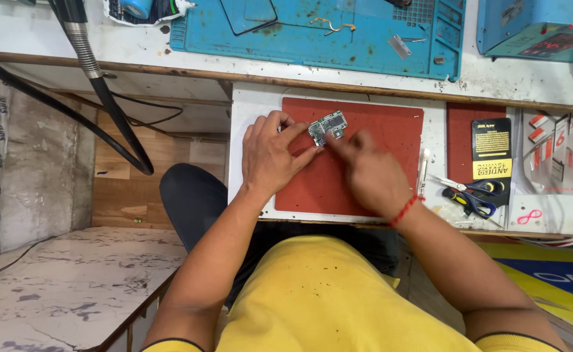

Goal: The person uses a small brush to clean a small electronic circuit board placed on a red mat. They repeatedly scrub the surface of the board, focusing on specific areas, while occasionally pausing to reposition the board.

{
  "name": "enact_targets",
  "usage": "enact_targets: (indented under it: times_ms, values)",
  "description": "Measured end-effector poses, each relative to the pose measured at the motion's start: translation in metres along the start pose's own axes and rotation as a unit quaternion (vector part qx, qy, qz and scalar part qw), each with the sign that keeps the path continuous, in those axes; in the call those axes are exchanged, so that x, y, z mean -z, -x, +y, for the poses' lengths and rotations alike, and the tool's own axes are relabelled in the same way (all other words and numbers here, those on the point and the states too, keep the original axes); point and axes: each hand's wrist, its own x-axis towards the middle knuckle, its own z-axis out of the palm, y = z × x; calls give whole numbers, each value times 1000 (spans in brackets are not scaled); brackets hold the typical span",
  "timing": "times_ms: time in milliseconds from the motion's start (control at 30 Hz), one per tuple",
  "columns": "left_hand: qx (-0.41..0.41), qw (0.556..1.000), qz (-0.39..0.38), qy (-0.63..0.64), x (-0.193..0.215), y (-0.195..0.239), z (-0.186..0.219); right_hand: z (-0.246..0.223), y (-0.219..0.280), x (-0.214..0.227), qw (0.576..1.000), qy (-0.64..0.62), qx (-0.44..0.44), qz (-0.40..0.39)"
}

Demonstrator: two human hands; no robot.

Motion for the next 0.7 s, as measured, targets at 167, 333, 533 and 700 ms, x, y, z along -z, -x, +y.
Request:
enact_targets:
  times_ms: [167, 333, 533, 700]
  values:
    - [9, 1000, -5, 8, 2, -2, -2, -2, 5, 0, 1000, 6, 7, -9]
    - [17, 1000, 4, 15, -1, 1, 0, -9, -9, -2, 1000, -11, -8, -9]
    - [25, 999, 7, 29, 0, -5, -2, -8, 10, -5, 1000, -5, 9, 18]
    - [11, 1000, 11, 14, -5, -2, -4, -4, 0, -11, 1000, -16, 1, -15]
